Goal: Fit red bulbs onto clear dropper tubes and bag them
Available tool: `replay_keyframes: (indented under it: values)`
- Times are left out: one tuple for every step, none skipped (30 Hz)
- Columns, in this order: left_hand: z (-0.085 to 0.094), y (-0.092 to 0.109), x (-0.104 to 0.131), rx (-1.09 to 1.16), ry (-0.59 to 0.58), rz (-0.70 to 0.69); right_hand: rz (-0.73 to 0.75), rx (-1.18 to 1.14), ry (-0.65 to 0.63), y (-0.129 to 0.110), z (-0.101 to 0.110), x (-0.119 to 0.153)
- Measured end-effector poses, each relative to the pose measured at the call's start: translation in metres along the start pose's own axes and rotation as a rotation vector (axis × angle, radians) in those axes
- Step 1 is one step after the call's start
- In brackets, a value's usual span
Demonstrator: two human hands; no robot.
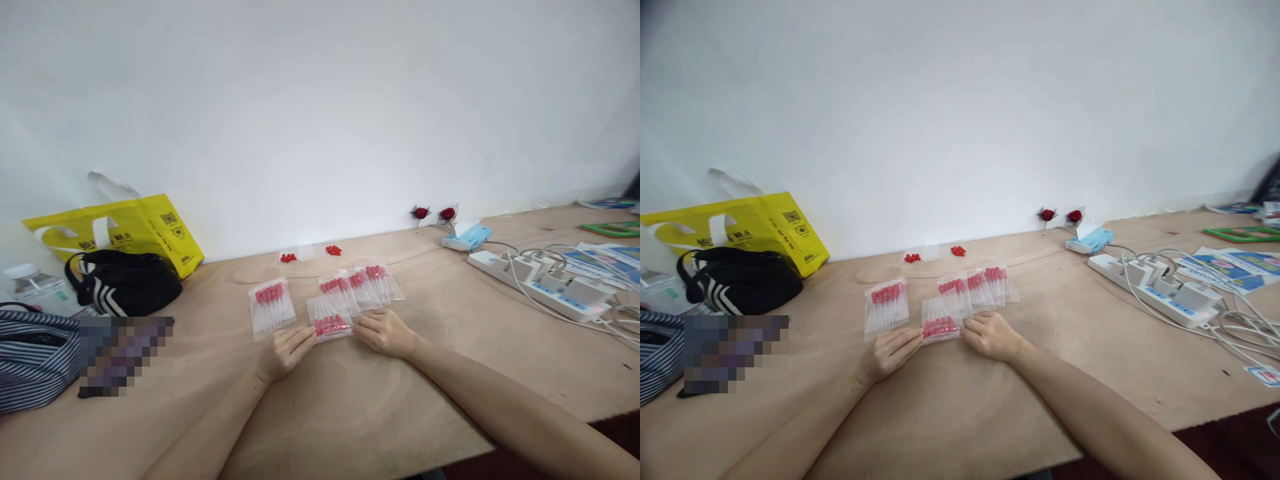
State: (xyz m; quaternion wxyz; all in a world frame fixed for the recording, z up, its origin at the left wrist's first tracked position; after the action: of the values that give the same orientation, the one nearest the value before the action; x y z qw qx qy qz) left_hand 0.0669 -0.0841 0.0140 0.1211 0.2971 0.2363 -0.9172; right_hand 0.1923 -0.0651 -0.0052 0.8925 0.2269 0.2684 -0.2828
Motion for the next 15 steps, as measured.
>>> replay_keyframes:
  values:
    - [0.000, 0.001, 0.000, 0.001, -0.002, -0.023, 0.014, 0.021, 0.014, -0.001, 0.001, 0.000]
    - [0.000, 0.003, -0.001, 0.003, 0.003, -0.043, 0.025, 0.041, 0.033, -0.002, 0.002, 0.000]
    - [0.001, 0.004, -0.002, 0.005, 0.015, -0.062, 0.036, 0.057, 0.056, -0.003, 0.004, 0.000]
    - [0.003, 0.006, -0.003, 0.004, 0.033, -0.078, 0.046, 0.070, 0.081, -0.004, 0.006, 0.000]
    - [0.005, 0.007, -0.003, 0.002, 0.051, -0.090, 0.054, 0.079, 0.107, -0.005, 0.008, 0.000]
    - [0.006, 0.008, -0.004, -0.001, 0.068, -0.098, 0.062, 0.086, 0.132, -0.006, 0.010, 0.000]
    - [0.007, 0.008, -0.004, -0.002, 0.082, -0.100, 0.069, 0.090, 0.154, -0.007, 0.012, 0.000]
    - [0.008, 0.008, -0.004, 0.001, 0.087, -0.095, 0.073, 0.093, 0.170, -0.007, 0.013, 0.000]
    - [0.008, 0.007, -0.004, 0.006, 0.089, -0.086, 0.075, 0.095, 0.181, -0.008, 0.014, 0.000]
    - [0.008, 0.006, -0.003, 0.013, 0.091, -0.075, 0.076, 0.097, 0.190, -0.008, 0.015, -0.001]
    - [0.007, 0.005, -0.003, 0.019, 0.094, -0.063, 0.079, 0.100, 0.196, -0.009, 0.015, -0.001]
    - [0.007, 0.004, -0.002, 0.024, 0.096, -0.055, 0.083, 0.104, 0.203, -0.009, 0.016, -0.001]
    - [0.007, 0.004, -0.002, 0.028, 0.101, -0.048, 0.089, 0.109, 0.209, -0.010, 0.016, -0.001]
    - [0.007, 0.003, -0.001, 0.031, 0.109, -0.042, 0.098, 0.113, 0.213, -0.011, 0.015, -0.002]
    - [0.007, 0.002, -0.002, 0.032, 0.117, -0.031, 0.106, 0.116, 0.212, -0.012, 0.014, -0.002]
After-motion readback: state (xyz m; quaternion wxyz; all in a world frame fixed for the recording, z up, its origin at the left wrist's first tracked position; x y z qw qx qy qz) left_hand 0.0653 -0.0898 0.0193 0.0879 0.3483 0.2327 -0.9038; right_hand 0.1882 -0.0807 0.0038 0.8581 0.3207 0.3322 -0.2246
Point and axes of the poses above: each hand's wrist, its own x-axis away from the middle knuckle, its own z-axis out of the back of the hand, y = z × x, the point moved 9 cm from there along -x, towards the middle knuckle, and after that the axes turned 3 degrees about x, right-handed, at the moved point
